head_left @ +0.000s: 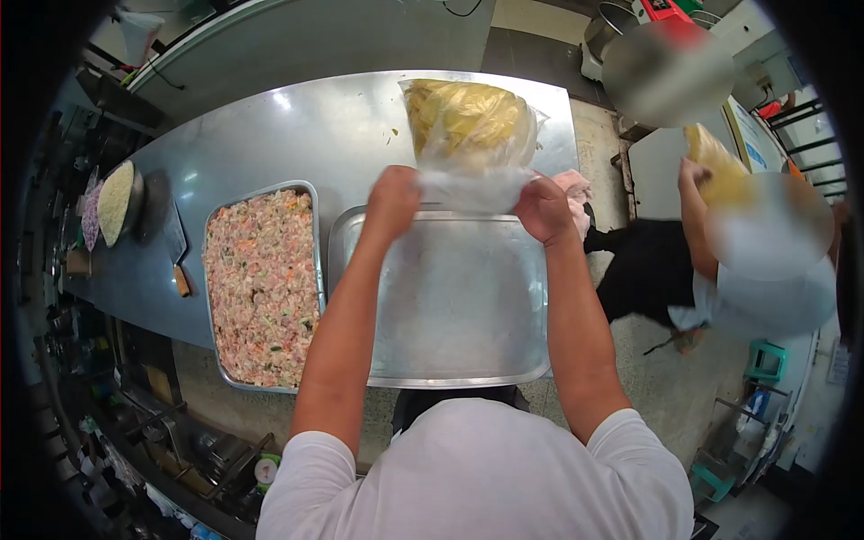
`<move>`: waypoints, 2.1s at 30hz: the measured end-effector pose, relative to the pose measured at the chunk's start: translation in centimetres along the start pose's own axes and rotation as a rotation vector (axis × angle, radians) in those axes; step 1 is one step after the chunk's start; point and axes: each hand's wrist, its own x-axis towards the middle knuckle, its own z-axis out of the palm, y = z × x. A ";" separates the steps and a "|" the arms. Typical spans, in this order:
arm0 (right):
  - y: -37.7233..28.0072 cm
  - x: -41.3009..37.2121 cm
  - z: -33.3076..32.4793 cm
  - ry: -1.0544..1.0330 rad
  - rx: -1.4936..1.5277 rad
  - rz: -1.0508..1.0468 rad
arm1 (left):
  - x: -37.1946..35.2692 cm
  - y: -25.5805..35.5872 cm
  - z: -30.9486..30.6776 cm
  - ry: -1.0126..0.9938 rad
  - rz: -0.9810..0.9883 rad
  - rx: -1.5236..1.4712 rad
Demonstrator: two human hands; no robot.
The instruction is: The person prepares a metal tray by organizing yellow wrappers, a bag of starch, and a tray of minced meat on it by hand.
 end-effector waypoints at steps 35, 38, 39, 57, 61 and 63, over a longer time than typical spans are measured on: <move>1.0 2.7 3.9 0.551 -0.864 -0.161 | 0.6 4.1 2.2 0.007 -0.227 -0.256; -0.2 1.6 5.5 0.332 0.038 -0.123 | 2.0 0.1 1.8 -0.091 -0.521 -1.164; -0.8 1.1 6.2 0.260 0.300 -0.136 | 2.5 -1.3 1.4 -0.085 -0.582 -1.548; 1.4 4.4 3.4 0.781 -1.302 -0.180 | 4.6 2.1 3.7 0.251 -0.228 -0.071; 0.8 4.9 4.7 0.577 -0.314 -0.296 | 7.1 2.0 4.2 0.199 -0.461 -0.360; -0.4 4.3 7.1 0.476 -0.086 -0.285 | 8.4 2.2 4.5 0.253 -0.387 -0.433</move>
